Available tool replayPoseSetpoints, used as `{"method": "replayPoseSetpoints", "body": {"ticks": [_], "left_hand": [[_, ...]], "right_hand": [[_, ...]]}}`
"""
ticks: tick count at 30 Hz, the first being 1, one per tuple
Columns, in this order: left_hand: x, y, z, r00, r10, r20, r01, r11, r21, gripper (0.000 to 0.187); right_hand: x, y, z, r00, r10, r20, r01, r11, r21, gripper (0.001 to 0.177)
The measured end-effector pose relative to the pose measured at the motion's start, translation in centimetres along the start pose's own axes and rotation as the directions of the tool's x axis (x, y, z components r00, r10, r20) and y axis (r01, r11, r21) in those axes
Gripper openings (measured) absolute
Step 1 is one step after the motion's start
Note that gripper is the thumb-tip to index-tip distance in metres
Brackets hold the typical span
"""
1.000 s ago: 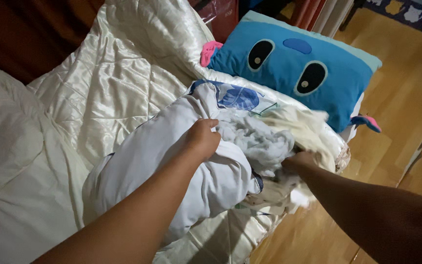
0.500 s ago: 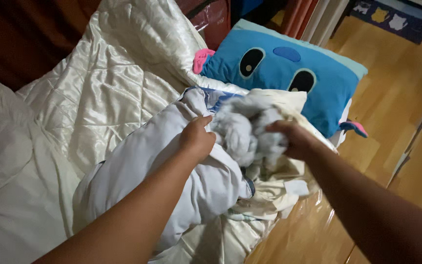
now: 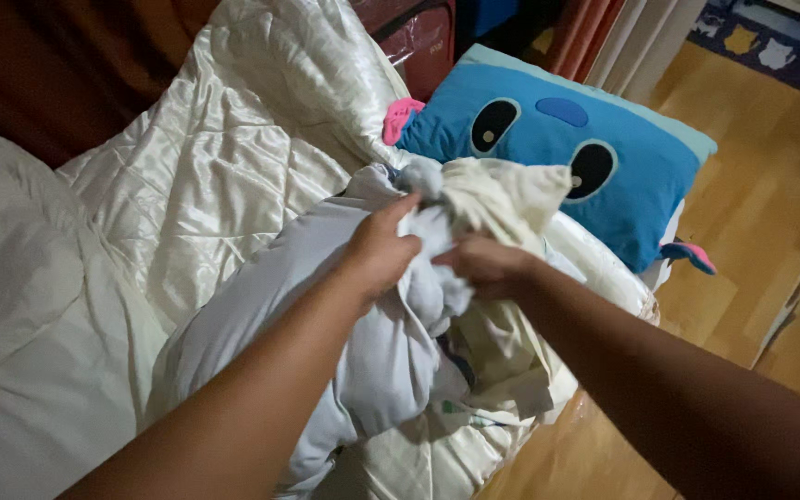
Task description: The person inserts a pillow into a leaf-patterned pillowcase, then inserts a second pillow into a blue Stitch-themed pillowcase, and finally stuffs a third pillow into a plain white pillowcase. The person smooths and adjusts each pillow after insertion.
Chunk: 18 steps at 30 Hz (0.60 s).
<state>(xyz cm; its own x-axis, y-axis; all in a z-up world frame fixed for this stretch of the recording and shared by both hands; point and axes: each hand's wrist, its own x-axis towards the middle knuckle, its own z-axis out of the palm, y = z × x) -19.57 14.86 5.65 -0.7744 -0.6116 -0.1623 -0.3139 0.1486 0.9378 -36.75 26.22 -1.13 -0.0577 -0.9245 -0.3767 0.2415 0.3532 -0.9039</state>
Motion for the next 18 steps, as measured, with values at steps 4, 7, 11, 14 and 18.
{"method": "replayPoseSetpoints", "body": {"ticks": [4,7,11,14,18], "left_hand": [[-1.0,2.3,1.7,0.985,0.156,0.067,-0.153,0.987,-0.055,0.072],[-1.3,2.3,1.9,0.980,0.186,0.076,-0.188,0.982,0.010,0.071],[-1.3,0.0,0.7,0.995,0.090,0.029,-0.088,0.993,-0.074,0.067],[0.1,-2.3,-0.2,0.998,0.057,-0.031,-0.053,0.991,0.123,0.053],[2.1,-4.3,0.9,0.998,0.064,-0.009,-0.052,0.879,0.473,0.043]], "right_hand": [[5.2,2.6,2.3,0.979,-0.186,0.083,0.202,0.932,-0.300,0.032],[7.9,5.3,4.2,0.922,-0.344,0.176,0.385,0.858,-0.339,0.031],[9.2,7.5,4.5,0.892,-0.408,0.193,0.450,0.837,-0.312,0.029],[8.7,6.8,3.5,0.944,-0.304,0.131,0.329,0.902,-0.279,0.027],[3.4,3.4,1.1,0.998,0.059,0.024,-0.062,0.986,0.157,0.025]]}}
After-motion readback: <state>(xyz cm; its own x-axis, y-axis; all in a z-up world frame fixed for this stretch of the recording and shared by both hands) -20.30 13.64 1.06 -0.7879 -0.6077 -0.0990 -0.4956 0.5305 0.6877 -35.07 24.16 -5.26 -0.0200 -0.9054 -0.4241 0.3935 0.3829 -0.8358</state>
